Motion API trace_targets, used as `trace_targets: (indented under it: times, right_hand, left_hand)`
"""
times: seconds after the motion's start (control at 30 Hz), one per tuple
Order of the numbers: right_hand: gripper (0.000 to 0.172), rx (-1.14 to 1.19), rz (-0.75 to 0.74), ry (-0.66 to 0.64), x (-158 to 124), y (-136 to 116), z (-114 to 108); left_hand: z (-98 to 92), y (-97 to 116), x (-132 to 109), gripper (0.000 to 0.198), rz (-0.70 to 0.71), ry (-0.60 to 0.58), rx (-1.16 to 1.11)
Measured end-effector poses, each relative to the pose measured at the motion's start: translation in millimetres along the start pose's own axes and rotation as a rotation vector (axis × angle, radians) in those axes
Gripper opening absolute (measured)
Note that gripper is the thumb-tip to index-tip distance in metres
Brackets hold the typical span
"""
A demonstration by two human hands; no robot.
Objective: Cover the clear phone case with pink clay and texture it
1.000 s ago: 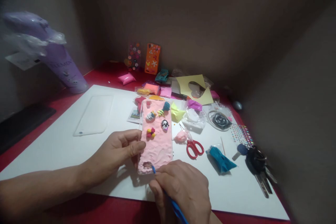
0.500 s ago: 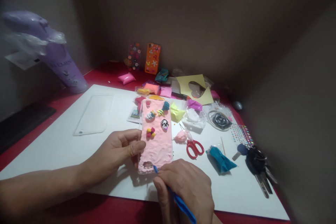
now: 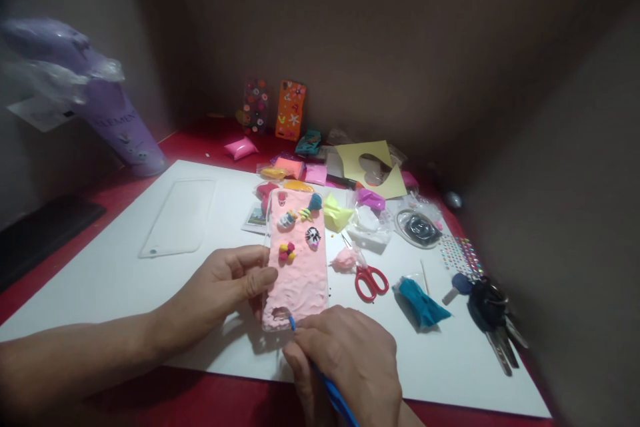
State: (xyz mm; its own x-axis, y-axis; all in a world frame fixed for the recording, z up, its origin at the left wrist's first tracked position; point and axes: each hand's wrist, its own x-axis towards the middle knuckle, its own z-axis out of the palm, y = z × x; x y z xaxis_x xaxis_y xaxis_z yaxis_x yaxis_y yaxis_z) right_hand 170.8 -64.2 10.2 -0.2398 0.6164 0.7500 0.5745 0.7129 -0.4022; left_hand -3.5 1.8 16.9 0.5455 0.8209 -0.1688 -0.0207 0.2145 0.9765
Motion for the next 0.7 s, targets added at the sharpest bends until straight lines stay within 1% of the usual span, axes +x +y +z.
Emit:
trace_targets:
  times: [0.1,0.2,0.4,0.6,0.7]
  right_hand:
    - [0.013,0.002,0.019,0.041,1.0,1.1,2.0]
    - [0.016,-0.010,0.022,0.032,2.1,1.3,2.2]
    - [0.013,0.001,0.009,0.048,0.1,0.9,2.0]
    - [0.010,-0.014,0.031,0.009,-0.5,0.3,2.4]
    - [0.010,-0.004,0.006,-0.002,0.2,0.0,2.1]
  left_hand:
    - [0.0,1.6,0.3,0.028,-0.010,0.005,0.016]
    - [0.5,2.2,-0.5,0.028,-0.016,0.010,0.022]
    - [0.4,0.9,-1.6,0.028,-0.005,-0.001,0.024]
    - [0.0,-1.3,-0.6,0.027,-0.013,-0.002,0.031]
    - [0.0,-1.6,0.0,0.028,-0.015,-0.004,0.028]
